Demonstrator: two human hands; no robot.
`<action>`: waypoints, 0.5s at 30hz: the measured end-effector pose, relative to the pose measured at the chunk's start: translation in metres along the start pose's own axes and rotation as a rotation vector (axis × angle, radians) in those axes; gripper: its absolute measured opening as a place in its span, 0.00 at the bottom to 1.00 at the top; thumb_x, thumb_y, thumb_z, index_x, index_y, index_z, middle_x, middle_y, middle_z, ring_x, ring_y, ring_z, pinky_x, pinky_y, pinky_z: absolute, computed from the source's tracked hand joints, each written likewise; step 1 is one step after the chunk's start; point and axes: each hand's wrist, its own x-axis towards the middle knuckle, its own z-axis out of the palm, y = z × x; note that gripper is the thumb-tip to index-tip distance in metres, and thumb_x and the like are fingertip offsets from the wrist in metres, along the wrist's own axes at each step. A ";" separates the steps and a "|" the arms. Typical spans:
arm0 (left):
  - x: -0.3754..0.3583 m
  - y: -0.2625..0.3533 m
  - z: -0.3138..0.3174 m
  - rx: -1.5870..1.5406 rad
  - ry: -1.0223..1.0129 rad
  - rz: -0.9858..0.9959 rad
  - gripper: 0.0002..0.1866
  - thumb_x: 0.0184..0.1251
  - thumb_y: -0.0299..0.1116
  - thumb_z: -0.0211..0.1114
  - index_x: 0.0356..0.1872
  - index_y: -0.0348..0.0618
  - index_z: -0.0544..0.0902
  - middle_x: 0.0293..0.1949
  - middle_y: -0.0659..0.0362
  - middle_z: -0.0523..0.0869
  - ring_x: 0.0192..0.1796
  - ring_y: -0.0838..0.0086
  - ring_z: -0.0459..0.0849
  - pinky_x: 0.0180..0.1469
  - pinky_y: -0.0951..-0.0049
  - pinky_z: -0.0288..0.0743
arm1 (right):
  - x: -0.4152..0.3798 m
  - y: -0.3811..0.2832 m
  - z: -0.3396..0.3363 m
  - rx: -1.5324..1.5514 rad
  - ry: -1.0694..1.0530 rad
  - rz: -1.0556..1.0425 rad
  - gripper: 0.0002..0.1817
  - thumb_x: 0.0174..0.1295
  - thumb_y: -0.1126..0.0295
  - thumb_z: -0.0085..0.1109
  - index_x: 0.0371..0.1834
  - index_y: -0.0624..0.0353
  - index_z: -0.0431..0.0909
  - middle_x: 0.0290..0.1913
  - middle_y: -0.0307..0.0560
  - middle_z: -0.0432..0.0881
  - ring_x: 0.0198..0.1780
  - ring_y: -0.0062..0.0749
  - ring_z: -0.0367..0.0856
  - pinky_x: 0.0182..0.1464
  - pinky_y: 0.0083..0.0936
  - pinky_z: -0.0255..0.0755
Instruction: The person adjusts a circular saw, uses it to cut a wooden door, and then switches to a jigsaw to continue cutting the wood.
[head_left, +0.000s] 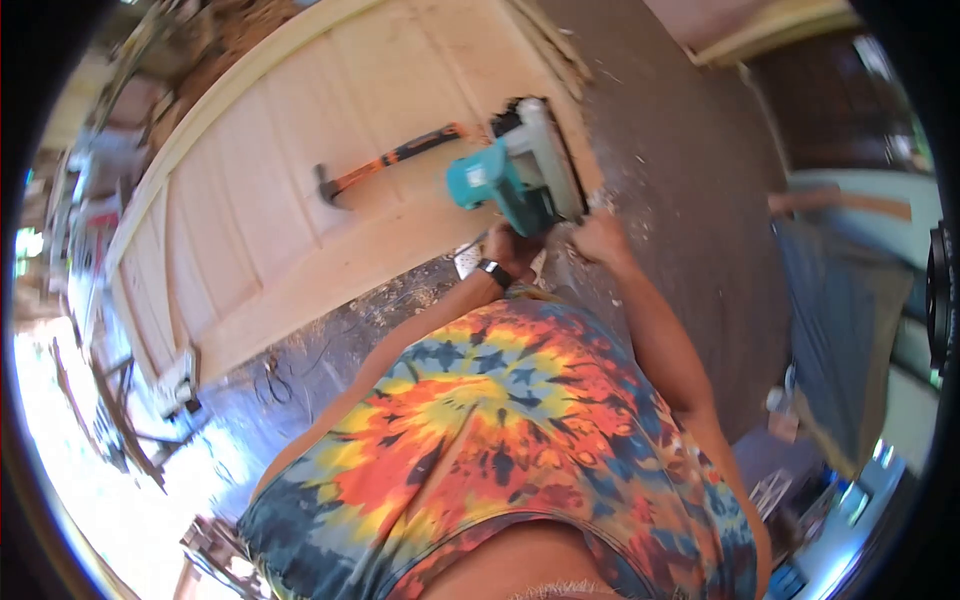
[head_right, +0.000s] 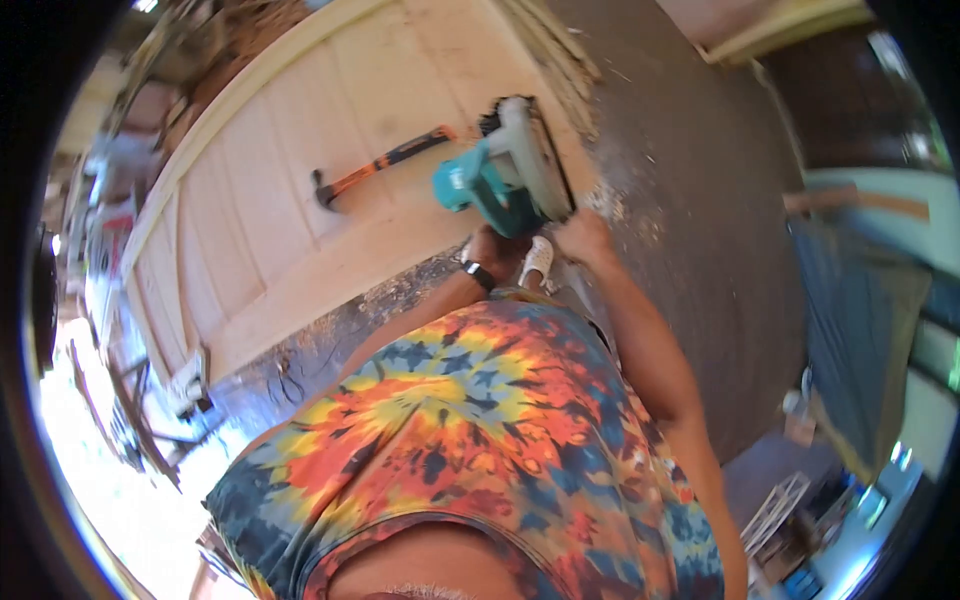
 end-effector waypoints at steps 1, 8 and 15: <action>0.015 -0.005 -0.022 -0.001 0.021 0.011 0.23 0.75 0.43 0.49 0.63 0.47 0.80 0.58 0.59 0.87 0.57 0.66 0.83 0.58 0.62 0.72 | -0.011 -0.010 -0.010 0.062 0.037 -0.014 0.15 0.52 0.62 0.70 0.32 0.67 0.87 0.29 0.63 0.86 0.32 0.50 0.87 0.37 0.44 0.80; 0.023 -0.003 -0.028 -0.186 -0.175 0.096 0.21 0.71 0.38 0.59 0.60 0.41 0.83 0.56 0.55 0.88 0.59 0.65 0.85 0.69 0.63 0.71 | -0.006 0.003 -0.011 0.934 -0.365 0.107 0.07 0.60 0.71 0.67 0.36 0.65 0.85 0.23 0.46 0.82 0.17 0.31 0.75 0.21 0.30 0.68; -0.007 -0.002 -0.001 -0.138 -0.148 0.034 0.16 0.71 0.40 0.60 0.52 0.46 0.87 0.46 0.59 0.91 0.46 0.72 0.86 0.53 0.70 0.74 | 0.010 0.041 -0.001 1.264 -0.757 0.081 0.12 0.63 0.67 0.66 0.42 0.65 0.84 0.22 0.43 0.79 0.15 0.30 0.67 0.27 0.30 0.67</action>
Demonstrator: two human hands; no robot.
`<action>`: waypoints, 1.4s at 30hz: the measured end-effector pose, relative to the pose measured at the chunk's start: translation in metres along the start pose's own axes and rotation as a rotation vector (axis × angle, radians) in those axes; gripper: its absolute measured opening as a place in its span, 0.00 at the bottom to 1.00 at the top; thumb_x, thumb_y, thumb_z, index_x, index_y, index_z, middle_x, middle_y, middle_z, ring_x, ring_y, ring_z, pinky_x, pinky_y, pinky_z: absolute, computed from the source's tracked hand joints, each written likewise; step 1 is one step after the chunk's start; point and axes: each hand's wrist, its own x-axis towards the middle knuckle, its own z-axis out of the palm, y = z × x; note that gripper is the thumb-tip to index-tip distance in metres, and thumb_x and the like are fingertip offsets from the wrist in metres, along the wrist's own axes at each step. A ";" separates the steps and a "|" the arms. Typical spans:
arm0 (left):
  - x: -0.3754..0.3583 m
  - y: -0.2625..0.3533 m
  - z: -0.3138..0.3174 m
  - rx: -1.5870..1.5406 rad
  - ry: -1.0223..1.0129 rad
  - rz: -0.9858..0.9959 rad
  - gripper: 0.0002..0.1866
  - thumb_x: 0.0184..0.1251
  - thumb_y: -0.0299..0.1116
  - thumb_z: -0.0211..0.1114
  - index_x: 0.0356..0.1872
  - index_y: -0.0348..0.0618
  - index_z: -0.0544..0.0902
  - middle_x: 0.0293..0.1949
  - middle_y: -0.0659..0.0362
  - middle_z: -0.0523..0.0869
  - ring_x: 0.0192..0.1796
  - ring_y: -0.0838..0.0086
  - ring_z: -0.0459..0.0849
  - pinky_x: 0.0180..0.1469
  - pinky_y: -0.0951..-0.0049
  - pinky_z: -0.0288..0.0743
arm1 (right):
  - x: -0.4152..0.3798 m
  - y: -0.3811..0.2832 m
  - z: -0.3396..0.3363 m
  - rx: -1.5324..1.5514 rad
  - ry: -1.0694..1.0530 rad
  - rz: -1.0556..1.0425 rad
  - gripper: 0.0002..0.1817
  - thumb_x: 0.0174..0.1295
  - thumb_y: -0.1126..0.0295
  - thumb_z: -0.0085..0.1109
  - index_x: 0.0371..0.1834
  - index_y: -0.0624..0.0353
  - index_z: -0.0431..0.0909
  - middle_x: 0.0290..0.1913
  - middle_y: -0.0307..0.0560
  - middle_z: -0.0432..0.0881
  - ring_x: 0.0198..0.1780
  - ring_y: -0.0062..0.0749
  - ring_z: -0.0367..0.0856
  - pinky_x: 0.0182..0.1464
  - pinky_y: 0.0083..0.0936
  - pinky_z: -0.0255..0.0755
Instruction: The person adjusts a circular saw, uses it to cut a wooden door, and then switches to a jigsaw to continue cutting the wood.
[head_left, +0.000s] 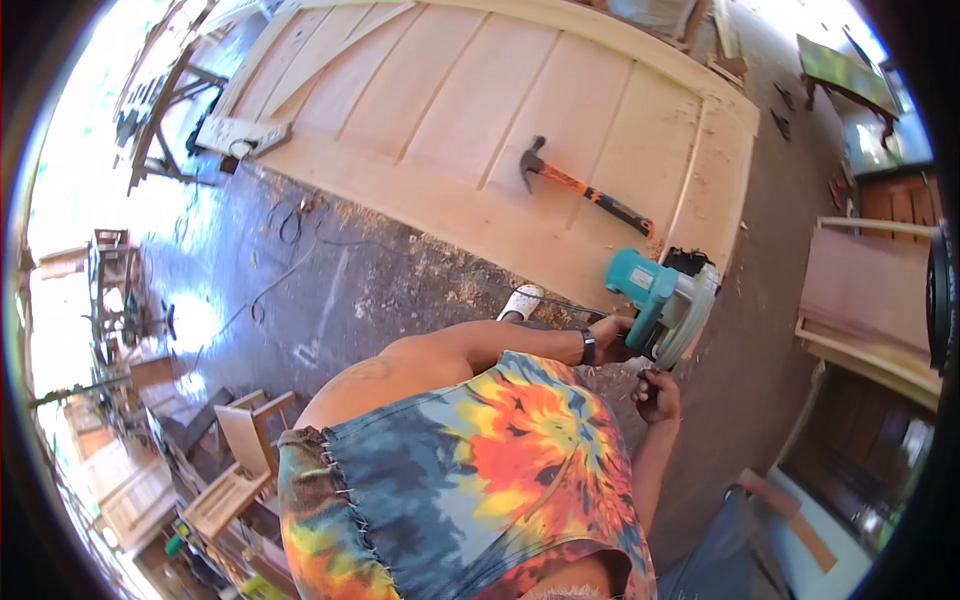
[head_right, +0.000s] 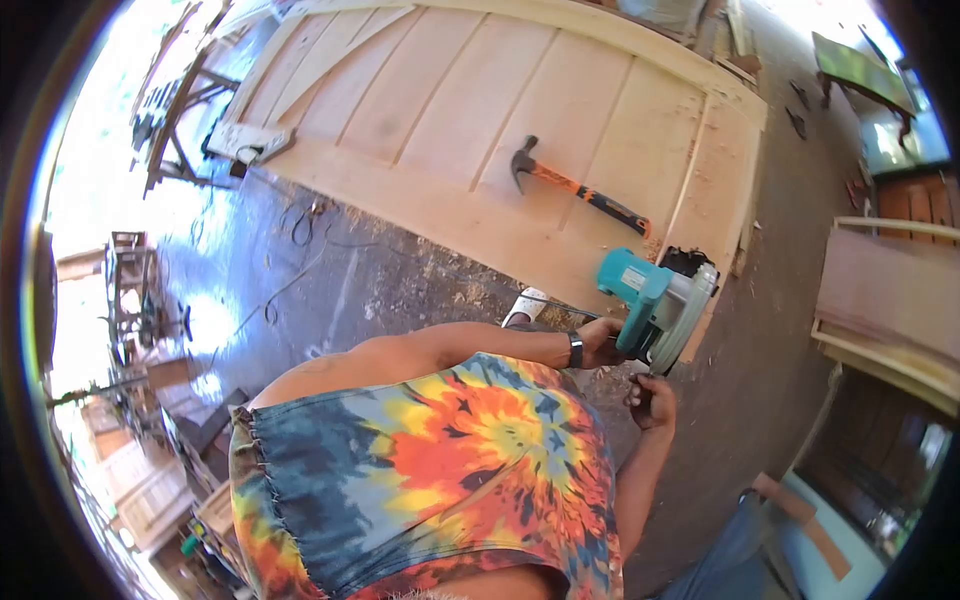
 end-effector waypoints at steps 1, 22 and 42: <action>-0.004 0.001 0.001 0.004 0.008 -0.008 0.16 0.71 0.41 0.61 0.51 0.46 0.87 0.45 0.59 0.91 0.45 0.73 0.85 0.52 0.71 0.74 | -0.012 -0.003 0.023 -0.112 0.188 -0.006 0.12 0.64 0.65 0.66 0.41 0.65 0.84 0.22 0.43 0.80 0.17 0.30 0.70 0.28 0.31 0.69; -0.095 0.058 -0.019 0.639 0.277 -0.151 0.22 0.78 0.49 0.59 0.51 0.38 0.83 0.44 0.52 0.90 0.40 0.66 0.87 0.46 0.66 0.81 | 0.036 -0.028 0.170 -0.861 0.645 -0.784 0.27 0.55 0.61 0.75 0.53 0.66 0.80 0.47 0.66 0.88 0.49 0.59 0.88 0.52 0.43 0.81; -0.047 0.128 0.067 1.455 0.181 0.472 0.19 0.81 0.45 0.60 0.47 0.34 0.83 0.33 0.60 0.85 0.35 0.78 0.81 0.40 0.76 0.77 | -0.102 -0.004 0.125 -0.447 0.227 -0.888 0.08 0.53 0.81 0.70 0.37 0.64 0.84 0.24 0.36 0.81 0.23 0.18 0.77 0.26 0.19 0.67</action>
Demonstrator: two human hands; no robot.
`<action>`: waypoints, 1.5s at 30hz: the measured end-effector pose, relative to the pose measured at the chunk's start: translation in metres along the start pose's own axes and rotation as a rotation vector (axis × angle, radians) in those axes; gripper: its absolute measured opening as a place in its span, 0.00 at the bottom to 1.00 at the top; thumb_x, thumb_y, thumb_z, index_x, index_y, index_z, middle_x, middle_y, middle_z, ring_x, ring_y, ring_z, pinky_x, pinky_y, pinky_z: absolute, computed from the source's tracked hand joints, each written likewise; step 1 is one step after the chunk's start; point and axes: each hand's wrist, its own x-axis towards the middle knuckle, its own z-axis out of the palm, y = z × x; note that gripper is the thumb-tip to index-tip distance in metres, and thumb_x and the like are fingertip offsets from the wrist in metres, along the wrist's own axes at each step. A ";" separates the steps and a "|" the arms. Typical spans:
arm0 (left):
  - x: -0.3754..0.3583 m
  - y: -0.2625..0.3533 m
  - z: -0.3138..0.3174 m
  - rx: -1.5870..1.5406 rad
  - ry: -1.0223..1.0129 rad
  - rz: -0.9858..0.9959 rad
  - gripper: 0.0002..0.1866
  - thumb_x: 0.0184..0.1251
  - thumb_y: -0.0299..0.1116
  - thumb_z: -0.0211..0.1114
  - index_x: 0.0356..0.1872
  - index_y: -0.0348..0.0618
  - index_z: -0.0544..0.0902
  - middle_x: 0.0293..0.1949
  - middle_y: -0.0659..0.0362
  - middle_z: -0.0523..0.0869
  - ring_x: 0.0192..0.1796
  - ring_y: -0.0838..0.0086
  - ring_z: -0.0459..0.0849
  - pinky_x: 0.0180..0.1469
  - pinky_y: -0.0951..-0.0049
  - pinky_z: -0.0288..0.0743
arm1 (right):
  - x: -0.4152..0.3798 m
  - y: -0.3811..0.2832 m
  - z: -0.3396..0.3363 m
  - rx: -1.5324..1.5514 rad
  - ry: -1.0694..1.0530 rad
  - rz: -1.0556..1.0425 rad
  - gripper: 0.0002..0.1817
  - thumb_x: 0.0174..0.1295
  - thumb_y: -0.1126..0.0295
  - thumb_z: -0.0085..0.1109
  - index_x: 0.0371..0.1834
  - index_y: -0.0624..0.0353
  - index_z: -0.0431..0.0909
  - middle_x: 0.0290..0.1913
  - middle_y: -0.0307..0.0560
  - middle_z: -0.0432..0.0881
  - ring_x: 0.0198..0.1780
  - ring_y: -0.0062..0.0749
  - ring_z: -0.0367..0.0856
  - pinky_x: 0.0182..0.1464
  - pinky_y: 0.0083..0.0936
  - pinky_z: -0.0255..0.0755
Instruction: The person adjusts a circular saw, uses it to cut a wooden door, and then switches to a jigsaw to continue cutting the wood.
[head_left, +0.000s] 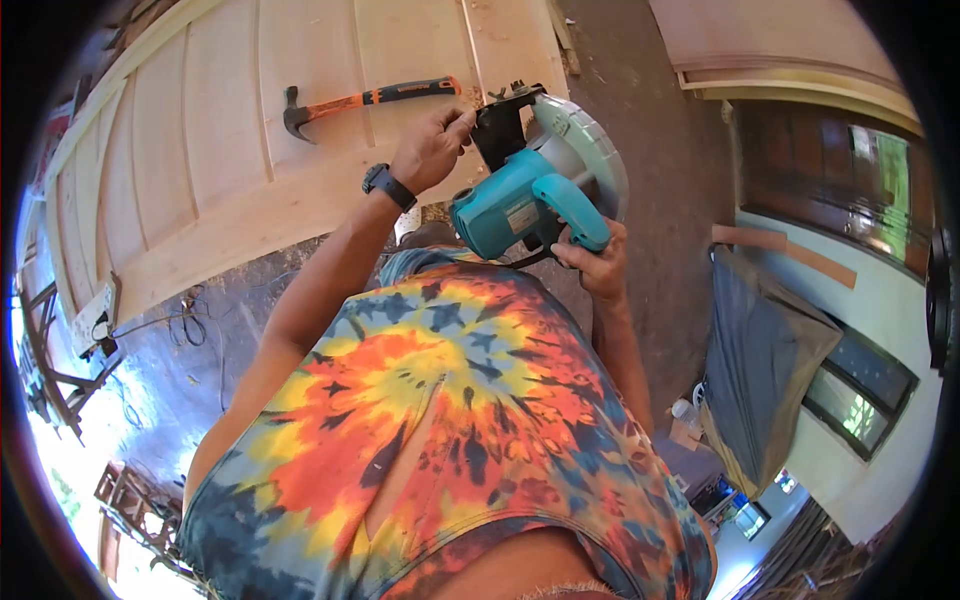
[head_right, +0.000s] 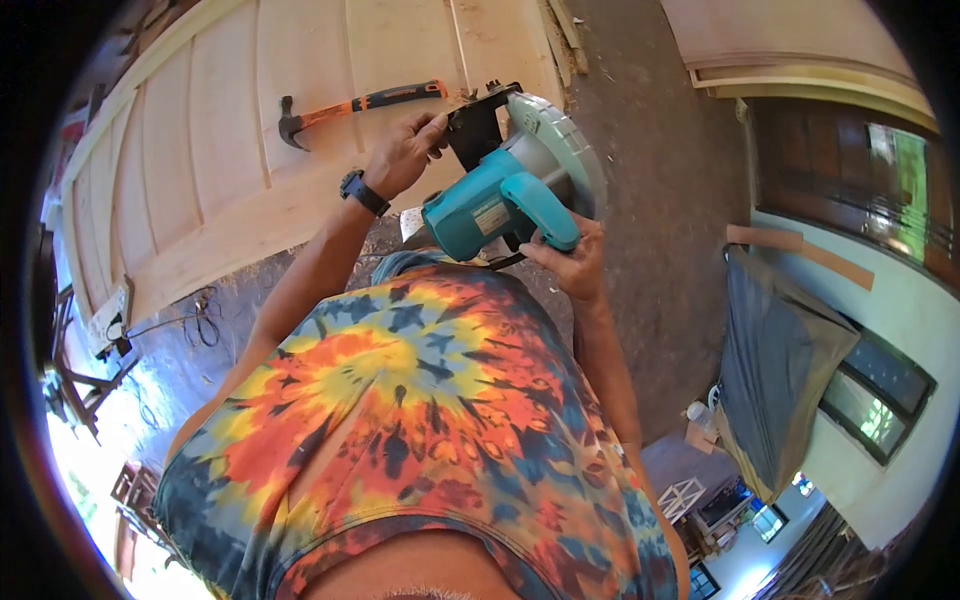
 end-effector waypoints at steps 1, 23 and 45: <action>-0.004 0.000 -0.002 0.013 0.052 -0.007 0.19 0.81 0.44 0.60 0.46 0.34 0.83 0.32 0.60 0.84 0.35 0.79 0.81 0.39 0.76 0.76 | 0.003 -0.001 0.001 -0.014 -0.032 -0.003 0.10 0.53 0.81 0.71 0.39 0.64 0.84 0.25 0.36 0.81 0.24 0.18 0.77 0.27 0.18 0.68; -0.173 0.024 -0.053 0.257 1.144 0.036 0.10 0.69 0.33 0.71 0.35 0.35 0.85 0.23 0.52 0.85 0.25 0.67 0.84 0.32 0.69 0.76 | 0.145 0.038 0.077 0.296 -0.758 0.345 0.33 0.49 0.59 0.75 0.54 0.72 0.80 0.38 0.48 0.83 0.36 0.31 0.80 0.40 0.26 0.73; -0.181 0.057 0.002 0.387 1.227 0.072 0.10 0.67 0.31 0.73 0.33 0.37 0.82 0.23 0.52 0.85 0.24 0.63 0.85 0.28 0.68 0.76 | 0.206 0.105 0.068 0.621 -0.731 0.588 0.35 0.68 0.44 0.56 0.52 0.74 0.80 0.44 0.57 0.85 0.41 0.42 0.81 0.45 0.36 0.75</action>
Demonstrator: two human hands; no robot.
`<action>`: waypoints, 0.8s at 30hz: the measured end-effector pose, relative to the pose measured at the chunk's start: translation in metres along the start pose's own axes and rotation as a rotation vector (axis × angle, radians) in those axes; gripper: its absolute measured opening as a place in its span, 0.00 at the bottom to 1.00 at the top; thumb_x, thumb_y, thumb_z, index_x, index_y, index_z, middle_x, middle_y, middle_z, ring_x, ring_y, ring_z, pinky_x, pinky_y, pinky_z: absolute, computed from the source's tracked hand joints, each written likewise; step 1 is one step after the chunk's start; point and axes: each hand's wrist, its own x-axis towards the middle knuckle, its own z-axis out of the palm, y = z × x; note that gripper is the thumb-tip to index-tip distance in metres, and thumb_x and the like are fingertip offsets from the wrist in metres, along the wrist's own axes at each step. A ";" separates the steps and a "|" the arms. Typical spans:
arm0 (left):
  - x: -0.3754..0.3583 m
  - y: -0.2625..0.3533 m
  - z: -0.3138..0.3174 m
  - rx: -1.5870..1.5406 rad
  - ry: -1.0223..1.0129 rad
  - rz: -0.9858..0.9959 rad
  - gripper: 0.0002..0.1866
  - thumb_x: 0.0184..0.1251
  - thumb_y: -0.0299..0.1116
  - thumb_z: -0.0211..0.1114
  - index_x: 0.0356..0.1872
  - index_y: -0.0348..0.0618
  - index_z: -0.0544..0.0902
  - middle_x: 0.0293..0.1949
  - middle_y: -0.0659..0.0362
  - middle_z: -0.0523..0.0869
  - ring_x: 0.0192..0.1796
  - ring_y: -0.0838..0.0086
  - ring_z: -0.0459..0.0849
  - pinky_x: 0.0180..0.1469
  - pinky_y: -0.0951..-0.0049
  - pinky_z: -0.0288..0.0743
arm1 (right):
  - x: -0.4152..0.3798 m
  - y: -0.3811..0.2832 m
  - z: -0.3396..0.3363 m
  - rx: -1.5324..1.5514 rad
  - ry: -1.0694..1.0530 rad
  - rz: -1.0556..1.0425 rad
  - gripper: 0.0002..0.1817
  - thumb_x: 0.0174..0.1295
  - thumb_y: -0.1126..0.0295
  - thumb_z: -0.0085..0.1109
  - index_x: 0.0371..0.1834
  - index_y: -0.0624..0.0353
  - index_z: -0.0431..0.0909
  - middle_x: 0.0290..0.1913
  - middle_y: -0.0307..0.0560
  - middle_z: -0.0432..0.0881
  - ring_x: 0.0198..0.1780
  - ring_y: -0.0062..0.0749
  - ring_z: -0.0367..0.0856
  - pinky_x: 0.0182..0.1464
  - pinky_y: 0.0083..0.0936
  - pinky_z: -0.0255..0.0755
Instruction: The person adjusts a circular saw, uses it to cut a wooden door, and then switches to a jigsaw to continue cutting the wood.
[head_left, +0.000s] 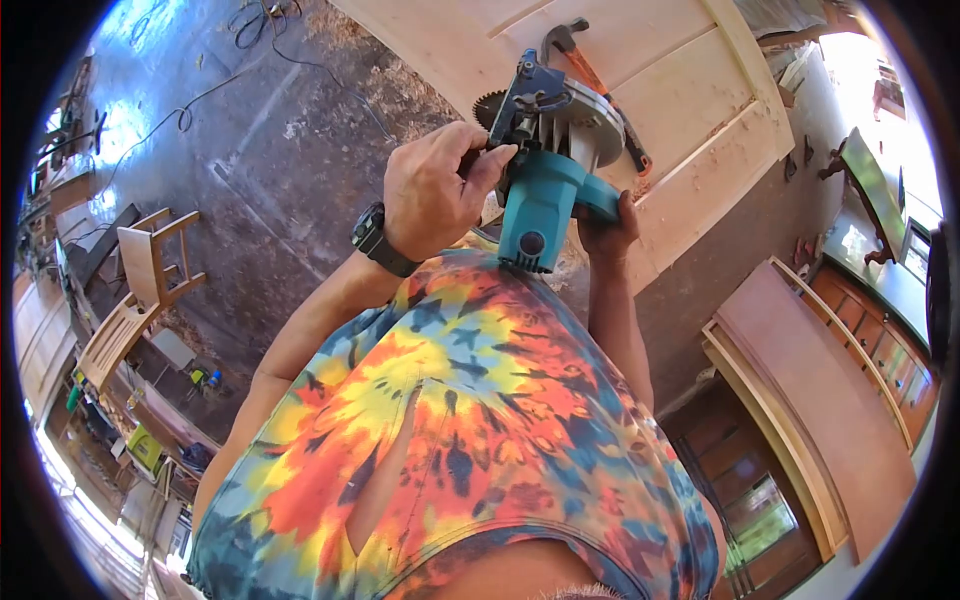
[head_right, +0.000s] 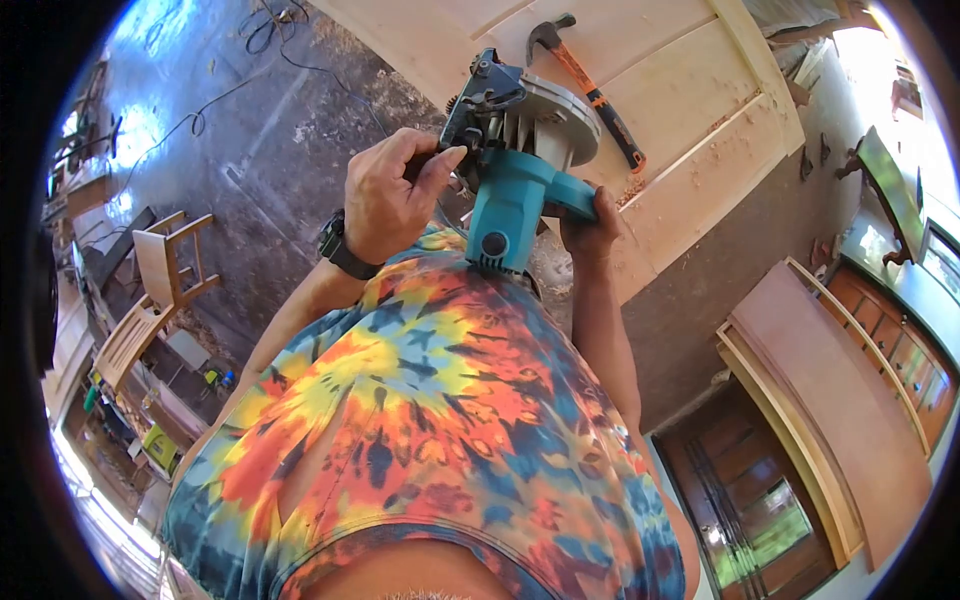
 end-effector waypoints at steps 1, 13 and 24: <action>-0.001 0.000 0.000 0.006 -0.002 0.005 0.10 0.67 0.31 0.73 0.33 0.37 0.82 0.23 0.52 0.85 0.24 0.63 0.85 0.28 0.68 0.76 | 0.002 0.002 -0.003 -0.008 -0.011 0.001 0.34 0.68 0.45 0.56 0.52 0.74 0.80 0.44 0.57 0.85 0.41 0.42 0.82 0.45 0.36 0.75; 0.083 -0.047 -0.021 0.355 -0.322 0.431 0.13 0.78 0.38 0.60 0.42 0.38 0.84 0.29 0.45 0.83 0.38 0.51 0.84 0.41 0.53 0.77 | 0.030 0.008 0.011 -0.185 -0.027 -0.028 0.30 0.67 0.47 0.57 0.44 0.73 0.81 0.33 0.54 0.84 0.33 0.39 0.81 0.41 0.35 0.74; 0.129 -0.043 -0.019 0.583 -0.724 0.224 0.20 0.81 0.45 0.53 0.37 0.40 0.84 0.33 0.43 0.87 0.38 0.45 0.84 0.44 0.47 0.76 | 0.040 0.010 0.008 -0.300 -0.091 -0.024 0.31 0.72 0.43 0.50 0.42 0.68 0.81 0.29 0.52 0.81 0.32 0.39 0.80 0.41 0.35 0.73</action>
